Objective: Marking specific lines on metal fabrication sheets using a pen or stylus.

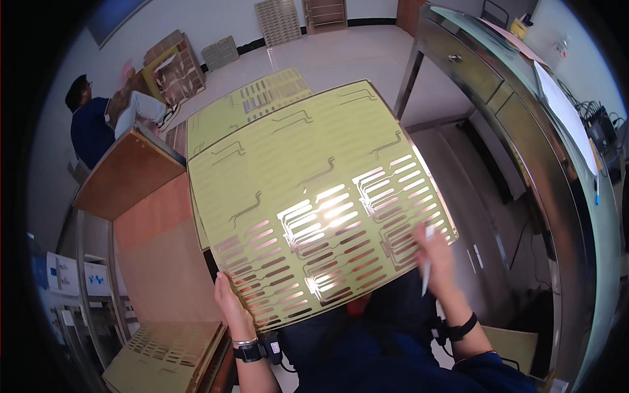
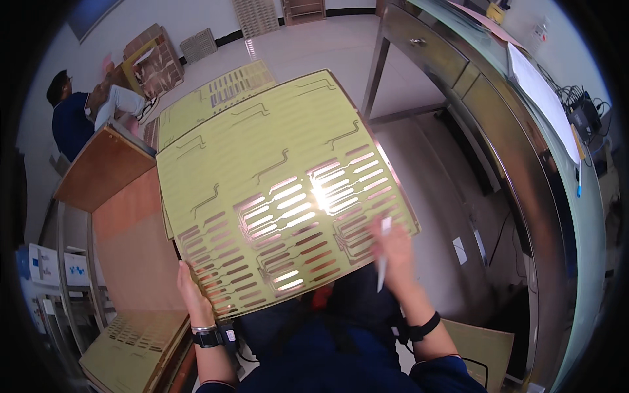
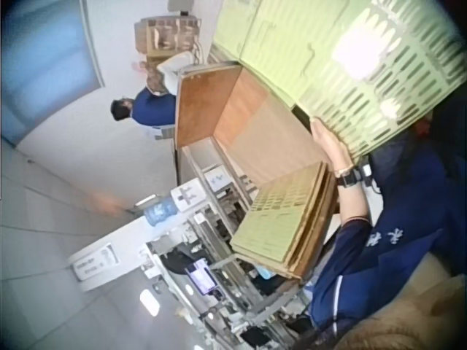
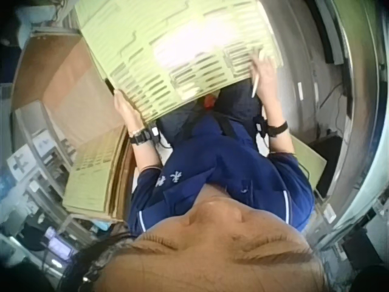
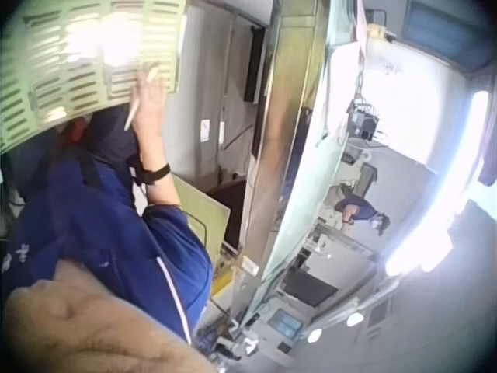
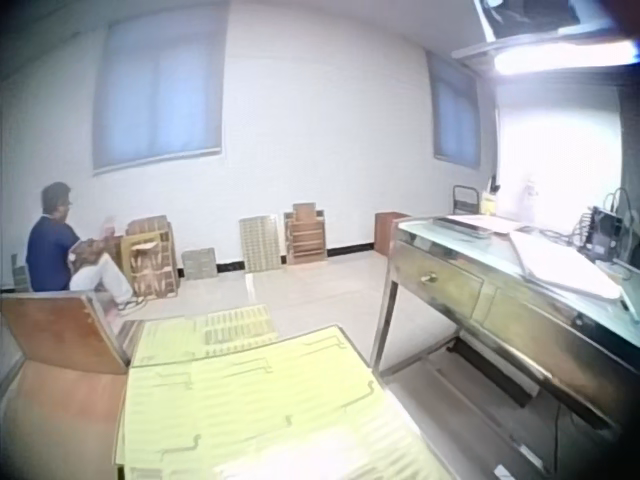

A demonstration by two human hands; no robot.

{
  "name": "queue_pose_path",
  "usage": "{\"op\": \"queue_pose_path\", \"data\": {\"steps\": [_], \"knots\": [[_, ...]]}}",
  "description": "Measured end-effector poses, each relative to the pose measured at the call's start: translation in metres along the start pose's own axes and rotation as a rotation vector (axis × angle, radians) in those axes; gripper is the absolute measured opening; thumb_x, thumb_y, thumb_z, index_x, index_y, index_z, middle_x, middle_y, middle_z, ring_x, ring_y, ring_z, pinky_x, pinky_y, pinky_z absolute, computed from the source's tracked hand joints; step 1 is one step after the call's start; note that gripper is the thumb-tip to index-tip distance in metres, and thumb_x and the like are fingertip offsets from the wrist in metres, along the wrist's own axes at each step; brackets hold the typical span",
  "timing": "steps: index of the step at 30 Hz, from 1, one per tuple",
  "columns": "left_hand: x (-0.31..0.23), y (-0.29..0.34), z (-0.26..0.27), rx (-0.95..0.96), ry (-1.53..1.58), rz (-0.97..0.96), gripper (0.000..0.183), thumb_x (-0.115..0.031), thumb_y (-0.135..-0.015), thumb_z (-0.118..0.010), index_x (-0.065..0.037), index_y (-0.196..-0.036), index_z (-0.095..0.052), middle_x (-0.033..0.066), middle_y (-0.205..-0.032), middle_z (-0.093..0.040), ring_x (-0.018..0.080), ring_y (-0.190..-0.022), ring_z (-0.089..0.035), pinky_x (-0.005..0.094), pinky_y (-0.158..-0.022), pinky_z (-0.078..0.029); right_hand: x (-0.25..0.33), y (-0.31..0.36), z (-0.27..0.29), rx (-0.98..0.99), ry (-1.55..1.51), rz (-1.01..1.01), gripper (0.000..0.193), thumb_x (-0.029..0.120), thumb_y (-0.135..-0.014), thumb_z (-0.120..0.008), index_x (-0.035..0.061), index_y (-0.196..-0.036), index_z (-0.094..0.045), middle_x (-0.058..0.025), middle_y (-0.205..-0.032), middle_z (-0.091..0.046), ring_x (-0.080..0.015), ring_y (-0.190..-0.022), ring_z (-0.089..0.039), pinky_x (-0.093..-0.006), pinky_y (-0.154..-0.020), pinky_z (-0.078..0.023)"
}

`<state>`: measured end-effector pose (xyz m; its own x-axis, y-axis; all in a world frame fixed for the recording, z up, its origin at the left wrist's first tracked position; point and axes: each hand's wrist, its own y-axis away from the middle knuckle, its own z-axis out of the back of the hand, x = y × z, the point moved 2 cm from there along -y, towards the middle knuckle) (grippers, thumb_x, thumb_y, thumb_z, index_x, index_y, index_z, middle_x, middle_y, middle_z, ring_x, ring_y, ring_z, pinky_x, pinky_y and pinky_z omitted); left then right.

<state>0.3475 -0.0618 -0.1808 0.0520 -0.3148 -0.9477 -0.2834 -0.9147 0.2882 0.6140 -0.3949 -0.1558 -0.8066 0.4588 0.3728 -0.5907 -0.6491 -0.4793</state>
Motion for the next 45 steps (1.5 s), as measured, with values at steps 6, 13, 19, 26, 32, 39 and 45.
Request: {"op": "queue_pose_path", "data": {"steps": [6,13,19,26,32,39,45], "knots": [[0.001,0.002,-0.006,-0.016,0.058,-0.006,0.035,-0.031,-0.100,-0.044,0.001,-0.106,-0.059,0.0061,-0.098,-0.063,0.0138,-0.087,-0.058,0.0289,-0.079,-0.046,-0.084,0.029,0.026,-0.160,-0.102,-0.657,0.032,0.015,-0.097,-0.045,0.0040,-0.126,-0.053,-0.0203,-0.117,-0.062,-0.0263,-0.113,-0.059,-0.0329,-0.095,-0.044],[-0.005,0.006,-0.008,-0.027,0.095,0.062,0.043,-0.035,-0.101,-0.040,0.003,-0.108,-0.059,0.0079,-0.097,-0.063,0.0131,-0.084,-0.058,0.0283,-0.076,-0.048,-0.088,0.042,0.005,-0.212,-0.374,-0.589,0.036,0.020,-0.099,-0.045,-0.0032,-0.126,-0.051,-0.0180,-0.122,-0.057,-0.0223,-0.110,-0.056,-0.0314,-0.090,-0.045],[-0.007,0.010,-0.010,-0.039,0.131,-0.005,0.046,-0.040,-0.101,-0.037,0.000,-0.103,-0.060,0.0069,-0.093,-0.063,0.0126,-0.080,-0.058,0.0267,-0.072,-0.049,-0.079,0.031,-0.003,-0.202,-0.588,-0.646,0.039,0.025,-0.099,-0.046,-0.0034,-0.126,-0.050,-0.0069,-0.101,-0.060,-0.0079,-0.083,-0.053,-0.0199,-0.072,-0.043],[-0.006,0.011,-0.004,-0.012,0.159,-0.036,0.049,-0.041,-0.102,-0.034,0.001,-0.099,-0.059,0.0084,-0.094,-0.063,0.0131,-0.085,-0.058,0.0276,-0.078,-0.048,-0.067,0.028,-0.004,-0.268,-0.673,-0.660,0.040,0.027,-0.099,-0.047,-0.0022,-0.126,-0.048,-0.0007,-0.088,-0.057,-0.0049,-0.075,-0.048,-0.0185,-0.066,-0.040],[0.005,0.007,0.003,0.040,0.174,-0.027,0.054,-0.044,-0.102,-0.030,0.004,-0.107,-0.056,0.0122,-0.101,-0.063,0.0164,-0.091,-0.060,0.0295,-0.084,-0.048,-0.058,0.024,-0.006,-0.309,-0.787,-0.685,0.040,0.025,-0.100,-0.046,-0.0032,-0.129,-0.045,-0.0077,-0.103,-0.060,-0.0100,-0.089,-0.057,-0.0217,-0.078,-0.046],[0.009,0.005,0.005,0.108,0.280,0.002,0.063,-0.050,-0.101,-0.025,0.005,-0.113,-0.053,0.0154,-0.108,-0.062,0.0185,-0.099,-0.060,0.0306,-0.088,-0.046,-0.069,0.029,-0.009,-0.283,-0.755,-0.639,0.042,0.025,-0.101,-0.043,-0.0038,-0.131,-0.042,-0.0139,-0.122,-0.054,-0.0167,-0.109,-0.055,-0.0277,-0.092,-0.045],[0.010,0.007,0.003,0.111,0.321,0.015,0.067,-0.052,-0.100,-0.025,0.007,-0.120,-0.049,0.0164,-0.111,-0.061,0.0197,-0.102,-0.059,0.0312,-0.090,-0.046,-0.071,0.028,-0.010,-0.284,-0.768,-0.643,0.043,0.026,-0.100,-0.043,-0.0043,-0.131,-0.042,-0.0132,-0.120,-0.055,-0.0162,-0.106,-0.056,-0.0270,-0.090,-0.045]]}}
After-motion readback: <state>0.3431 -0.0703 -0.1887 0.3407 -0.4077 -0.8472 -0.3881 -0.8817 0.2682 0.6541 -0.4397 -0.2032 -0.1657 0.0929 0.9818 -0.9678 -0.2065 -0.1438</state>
